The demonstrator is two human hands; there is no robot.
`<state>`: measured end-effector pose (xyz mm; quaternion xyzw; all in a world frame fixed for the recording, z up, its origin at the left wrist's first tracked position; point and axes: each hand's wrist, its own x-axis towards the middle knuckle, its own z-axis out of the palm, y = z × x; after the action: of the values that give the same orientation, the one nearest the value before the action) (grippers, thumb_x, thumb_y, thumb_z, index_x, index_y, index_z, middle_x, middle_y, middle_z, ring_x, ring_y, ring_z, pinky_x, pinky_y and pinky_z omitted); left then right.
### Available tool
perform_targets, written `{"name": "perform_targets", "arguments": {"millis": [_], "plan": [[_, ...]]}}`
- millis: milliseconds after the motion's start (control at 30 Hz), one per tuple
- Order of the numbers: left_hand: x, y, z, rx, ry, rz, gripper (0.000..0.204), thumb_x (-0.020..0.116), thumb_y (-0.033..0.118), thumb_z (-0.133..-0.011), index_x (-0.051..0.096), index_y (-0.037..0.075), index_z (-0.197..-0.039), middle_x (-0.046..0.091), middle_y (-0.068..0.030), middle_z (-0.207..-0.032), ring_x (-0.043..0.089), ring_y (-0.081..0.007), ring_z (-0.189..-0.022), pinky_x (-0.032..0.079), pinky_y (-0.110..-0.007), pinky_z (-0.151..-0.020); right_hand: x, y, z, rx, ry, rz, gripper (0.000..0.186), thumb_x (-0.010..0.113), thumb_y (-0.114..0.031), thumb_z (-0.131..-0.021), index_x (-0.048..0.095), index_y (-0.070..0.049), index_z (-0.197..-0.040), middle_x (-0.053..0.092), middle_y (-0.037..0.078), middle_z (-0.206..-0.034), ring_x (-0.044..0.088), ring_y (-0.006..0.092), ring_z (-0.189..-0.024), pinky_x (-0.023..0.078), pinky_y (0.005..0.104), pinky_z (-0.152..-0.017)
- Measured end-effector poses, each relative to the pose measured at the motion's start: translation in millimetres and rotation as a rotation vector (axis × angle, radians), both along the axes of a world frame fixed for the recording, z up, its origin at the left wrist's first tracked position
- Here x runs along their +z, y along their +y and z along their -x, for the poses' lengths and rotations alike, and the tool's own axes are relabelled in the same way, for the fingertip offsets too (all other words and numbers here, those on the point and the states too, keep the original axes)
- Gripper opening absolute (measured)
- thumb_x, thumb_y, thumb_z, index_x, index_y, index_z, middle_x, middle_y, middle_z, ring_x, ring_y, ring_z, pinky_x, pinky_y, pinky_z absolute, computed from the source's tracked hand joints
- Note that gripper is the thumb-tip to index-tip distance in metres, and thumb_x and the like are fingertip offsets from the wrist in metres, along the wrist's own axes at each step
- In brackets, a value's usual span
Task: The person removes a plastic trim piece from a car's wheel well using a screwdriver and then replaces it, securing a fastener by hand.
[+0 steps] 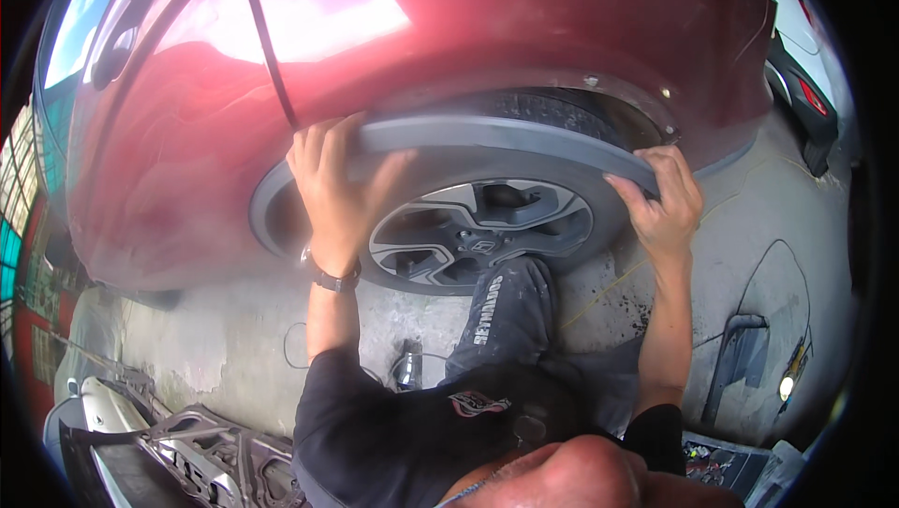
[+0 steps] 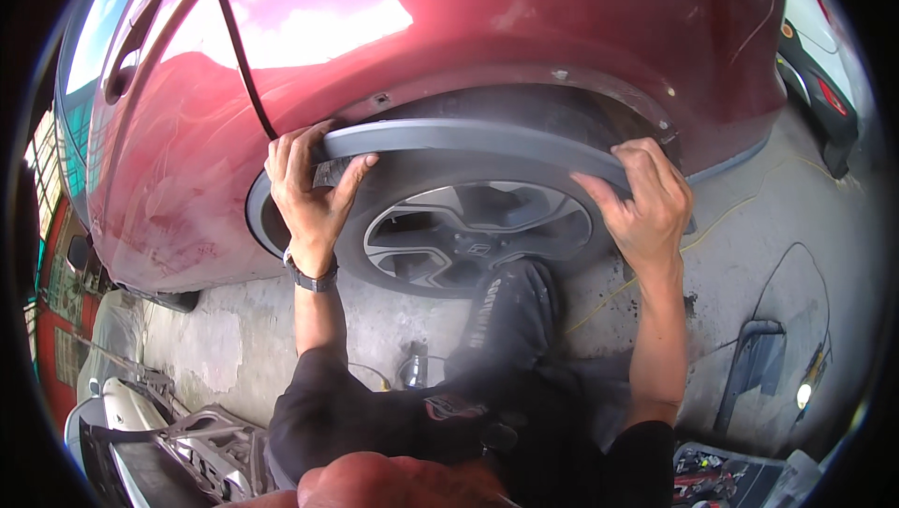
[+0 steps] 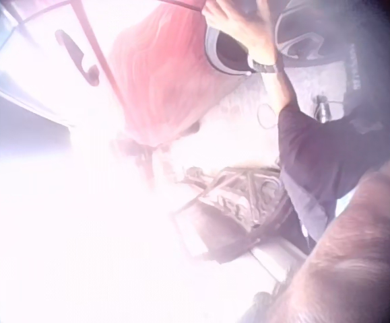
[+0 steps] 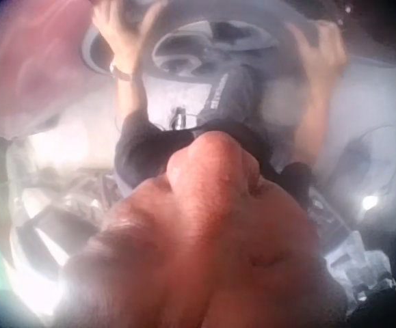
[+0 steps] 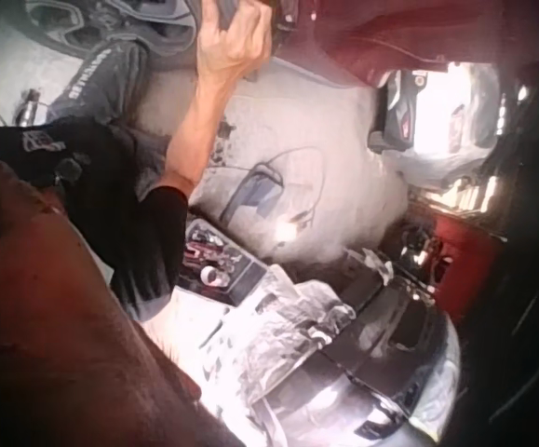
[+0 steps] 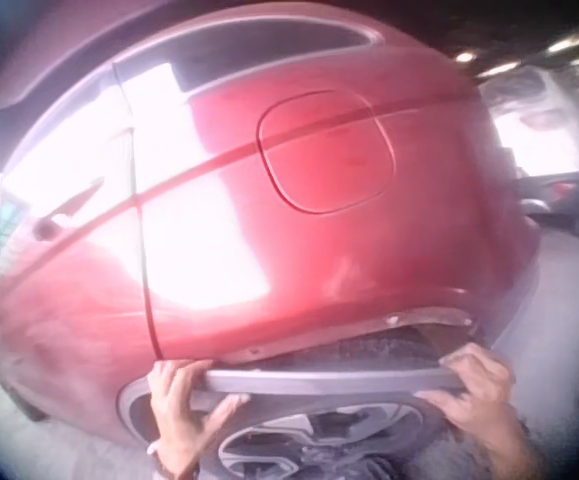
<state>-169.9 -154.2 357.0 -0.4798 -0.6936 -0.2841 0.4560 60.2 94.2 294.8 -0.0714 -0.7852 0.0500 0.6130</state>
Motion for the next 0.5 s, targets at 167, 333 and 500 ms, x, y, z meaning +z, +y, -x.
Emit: {"name": "perform_targets", "arguments": {"millis": [167,333,500], "plan": [[6,-1,2,-0.043,-0.033,0.003,0.05,0.092,0.03,-0.058,0.063,0.005,-0.091,0.062,-0.0051,-0.087,0.055,-0.0244,-0.083,0.041,-0.036,-0.078,0,1,2,0.014,0.003,0.006,0.041,0.087,-0.025,-0.066,0.06,-0.001,-0.085,0.064,0.01,-0.08,0.064,0.0261,-0.069,0.051,0.0329,-0.059],[-4,-33,-18,-0.156,-0.09,0.012,0.054,0.091,0.036,-0.055,0.063,0.005,-0.089,0.06,-0.007,-0.082,0.057,-0.0279,-0.081,0.041,-0.038,-0.079,1,-16,-34,0.025,-0.002,-0.133,0.043,0.084,-0.032,-0.071,0.059,-0.001,-0.085,0.065,0.011,-0.081,0.067,0.026,-0.072,0.055,0.0333,-0.06],[-10,-40,-17,-0.176,-0.018,0.008,0.053,0.088,0.039,-0.06,0.065,0.004,-0.093,0.06,-0.0085,-0.087,0.058,-0.0286,-0.086,0.042,-0.042,-0.086,-9,-32,-44,0.007,-0.057,-0.07,0.044,0.084,-0.031,-0.073,0.057,-0.001,-0.091,0.065,0.012,-0.083,0.068,0.028,-0.077,0.058,0.0382,-0.071]]}}
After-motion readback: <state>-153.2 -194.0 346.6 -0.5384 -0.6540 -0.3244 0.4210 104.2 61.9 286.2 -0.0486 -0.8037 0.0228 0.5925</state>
